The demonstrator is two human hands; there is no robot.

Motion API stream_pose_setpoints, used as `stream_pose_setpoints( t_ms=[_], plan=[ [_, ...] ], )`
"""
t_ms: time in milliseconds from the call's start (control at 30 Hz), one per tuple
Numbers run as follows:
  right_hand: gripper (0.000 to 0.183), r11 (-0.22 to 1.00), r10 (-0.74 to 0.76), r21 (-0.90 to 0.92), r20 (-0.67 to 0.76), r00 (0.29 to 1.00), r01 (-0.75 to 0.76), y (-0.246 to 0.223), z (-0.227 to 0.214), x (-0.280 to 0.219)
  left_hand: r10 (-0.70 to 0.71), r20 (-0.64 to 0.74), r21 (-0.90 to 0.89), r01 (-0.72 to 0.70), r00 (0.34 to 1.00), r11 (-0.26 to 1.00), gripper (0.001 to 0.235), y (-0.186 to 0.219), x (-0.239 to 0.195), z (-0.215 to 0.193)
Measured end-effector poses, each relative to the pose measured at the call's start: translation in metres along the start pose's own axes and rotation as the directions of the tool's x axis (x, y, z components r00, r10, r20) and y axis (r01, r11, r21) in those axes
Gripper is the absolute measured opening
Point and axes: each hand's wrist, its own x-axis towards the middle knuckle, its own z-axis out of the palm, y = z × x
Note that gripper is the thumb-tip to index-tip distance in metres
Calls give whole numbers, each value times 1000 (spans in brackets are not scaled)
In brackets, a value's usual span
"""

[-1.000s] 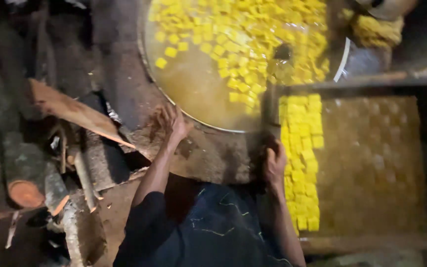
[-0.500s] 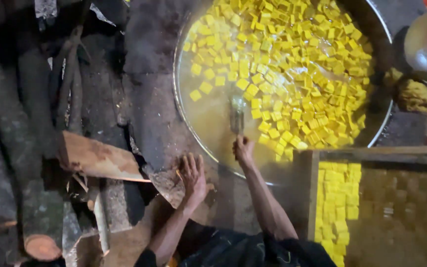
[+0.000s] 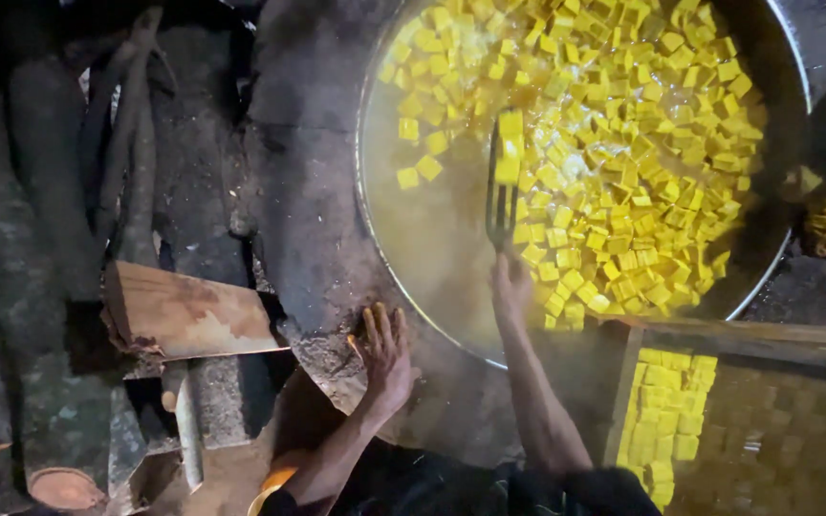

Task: The person uses a slotted metal scoop to lift yellow food cubes from a large steaming pot and places them into a rectangular wooden tray. The person repeatedly scoops and arranges the cubes in the tray.

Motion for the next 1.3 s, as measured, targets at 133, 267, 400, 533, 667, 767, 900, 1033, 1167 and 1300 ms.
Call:
stream_pose_setpoints(
  t_ms=[133, 267, 400, 533, 667, 767, 900, 1033, 1167, 1300],
  plan=[
    [28, 984, 156, -86, -16, 988, -157, 0, -42, -66, 10, -26, 8, -10, 1000, 1000, 122, 3, 6, -6],
    [35, 921, 200, -359, 104, 974, -151, -28, -53, -62, -3, 16, -10, 3, 1000, 1000, 122, 3, 0, -8],
    [40, 744, 250, -660, 131, 959, -103, -77, -36, -28, 3, 15, -4, -3, 1000, 1000, 121, 4, 2, -8],
    [35, 822, 108, -566, 260, 960, 61, -88, -3, -7, -18, 38, 16, 17, 999, 1000, 121, 3, 2, -1],
    [37, 913, 153, -406, 245, 957, -42, -57, 39, 5, -25, 21, 76, 23, 999, 997, 119, 3, 9, 3],
    [44, 951, 271, -219, 244, 931, -219, -29, 61, 4, -39, 53, 37, 37, 998, 999, 122, 0, 9, 4],
    [39, 976, 214, 2, 181, 960, -218, -17, 67, 3, -32, 44, 45, 30, 998, 999, 120, 2, 10, 3],
    [36, 940, 340, 15, 84, 937, -342, -16, 71, 0, -19, 56, 31, 18, 998, 999, 121, 3, 8, 0],
    [40, 953, 290, 87, 5, 957, -290, -13, 74, 9, -14, 45, -2, 14, 999, 1000, 123, 5, 8, -6],
    [33, 985, 97, 150, -59, 994, -87, -13, 67, 30, 20, 20, -9, -19, 1000, 1000, 123, 6, 2, -7]
  ],
)
